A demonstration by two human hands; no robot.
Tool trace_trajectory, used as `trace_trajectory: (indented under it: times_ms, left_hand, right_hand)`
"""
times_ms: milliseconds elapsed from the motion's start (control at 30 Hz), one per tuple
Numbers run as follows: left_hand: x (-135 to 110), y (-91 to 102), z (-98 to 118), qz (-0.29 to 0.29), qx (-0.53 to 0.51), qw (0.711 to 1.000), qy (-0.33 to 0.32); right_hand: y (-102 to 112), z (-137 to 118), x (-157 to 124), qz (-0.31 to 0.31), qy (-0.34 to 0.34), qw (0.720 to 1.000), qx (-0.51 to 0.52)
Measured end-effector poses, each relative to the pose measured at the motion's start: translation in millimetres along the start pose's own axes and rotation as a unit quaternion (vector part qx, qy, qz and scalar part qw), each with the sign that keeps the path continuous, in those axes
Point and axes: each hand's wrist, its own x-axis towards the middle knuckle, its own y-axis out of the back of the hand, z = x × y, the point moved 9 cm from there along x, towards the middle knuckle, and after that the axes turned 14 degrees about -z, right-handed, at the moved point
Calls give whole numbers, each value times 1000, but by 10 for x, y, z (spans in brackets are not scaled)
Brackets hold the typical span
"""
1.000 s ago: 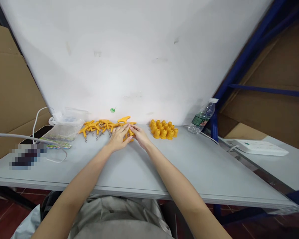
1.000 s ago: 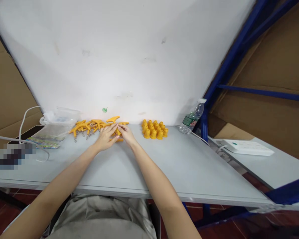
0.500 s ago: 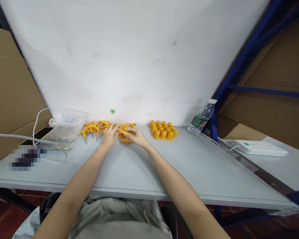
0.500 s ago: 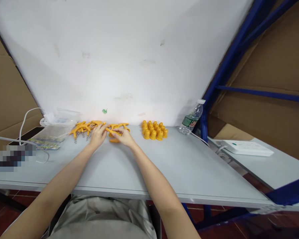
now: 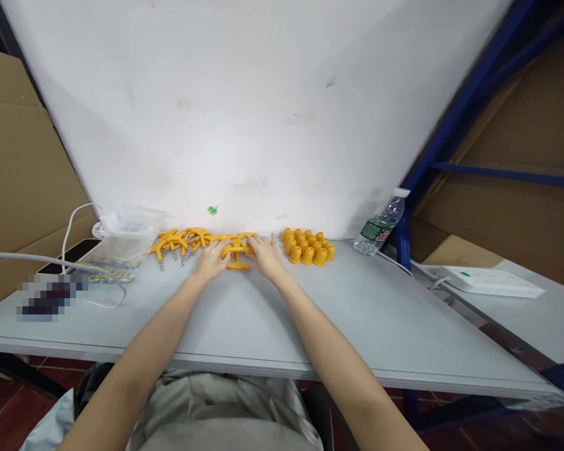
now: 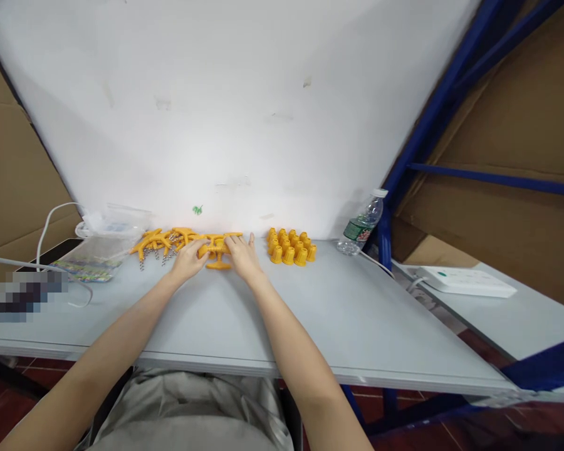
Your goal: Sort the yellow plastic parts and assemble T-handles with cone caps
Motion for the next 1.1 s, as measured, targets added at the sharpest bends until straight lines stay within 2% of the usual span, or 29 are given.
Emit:
trace_trajectory:
  times_ms: [133,333,600,867,1100]
  left_hand:
    - [-8,8,-48,-17,-8,998,54]
    - [-18,11,-66,-53,31,994,92]
    - [-22,-5,-86,-46,3,991,127]
    - [-34,-18,-129,-54,4,992,114]
    - [-39,19,-90,-57,26,987,146]
  right_hand:
    - [-35,6,8,-4,6,1000,3]
    - [-222,26,37,-61,21,997,37]
    - [-83,73,24,14,2,1000,0]
    - [-274,86,52,-73,20,997,31]
    - [-104,84,33,7,-6,1000,-6]
